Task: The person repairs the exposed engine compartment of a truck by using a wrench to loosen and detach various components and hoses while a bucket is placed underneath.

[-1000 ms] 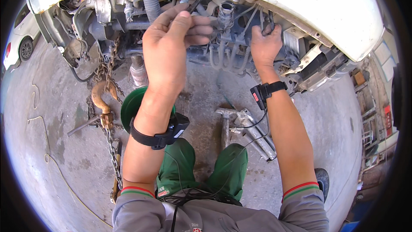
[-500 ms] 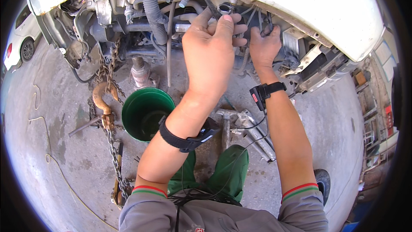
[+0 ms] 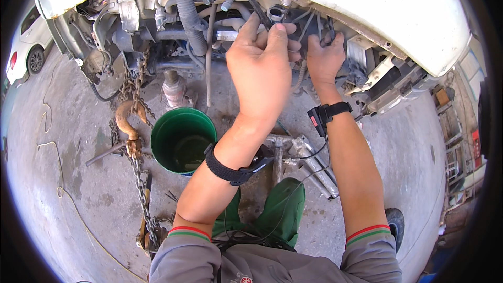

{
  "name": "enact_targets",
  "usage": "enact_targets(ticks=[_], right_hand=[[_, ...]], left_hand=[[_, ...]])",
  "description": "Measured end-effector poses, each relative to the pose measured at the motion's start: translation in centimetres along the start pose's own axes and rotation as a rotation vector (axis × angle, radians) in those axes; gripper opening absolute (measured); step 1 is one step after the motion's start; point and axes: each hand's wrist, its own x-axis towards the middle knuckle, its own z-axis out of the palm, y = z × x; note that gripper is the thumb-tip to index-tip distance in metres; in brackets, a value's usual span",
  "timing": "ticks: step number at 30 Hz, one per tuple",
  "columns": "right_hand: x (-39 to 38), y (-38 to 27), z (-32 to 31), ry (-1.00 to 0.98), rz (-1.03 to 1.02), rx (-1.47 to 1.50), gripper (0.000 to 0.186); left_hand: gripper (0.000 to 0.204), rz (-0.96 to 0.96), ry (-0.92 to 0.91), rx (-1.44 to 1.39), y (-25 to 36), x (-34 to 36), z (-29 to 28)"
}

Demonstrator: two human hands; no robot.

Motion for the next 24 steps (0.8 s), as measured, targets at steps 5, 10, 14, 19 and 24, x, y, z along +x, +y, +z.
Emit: enact_targets(ticks=[5,10,14,19,24], right_hand=[[-0.1,0.2,0.0,0.017,-0.018,-0.017,0.032],[0.2,-0.1,-0.4,0.012,0.008,0.008,0.031],[0.0,-0.4,0.2,0.042,-0.022,-0.033,0.031],[0.0,-0.4,-0.1,0.015,0.038,-0.028,0.031],[0.1,-0.3,0.0,0.031,0.040,-0.018,0.031]], left_hand=[[0.023,-0.025,-0.006,-0.056,0.9,0.4,-1.4],[0.024,0.036,0.025,0.010,3.7,3.5,-6.1],[0.016,-0.046,0.225,-0.100,3.1,10.0,-9.0],[0.012,-0.200,0.064,-0.206,2.2,11.3,-10.5],[0.022,-0.373,-0.120,-0.501,0.9,9.9,-10.2]])
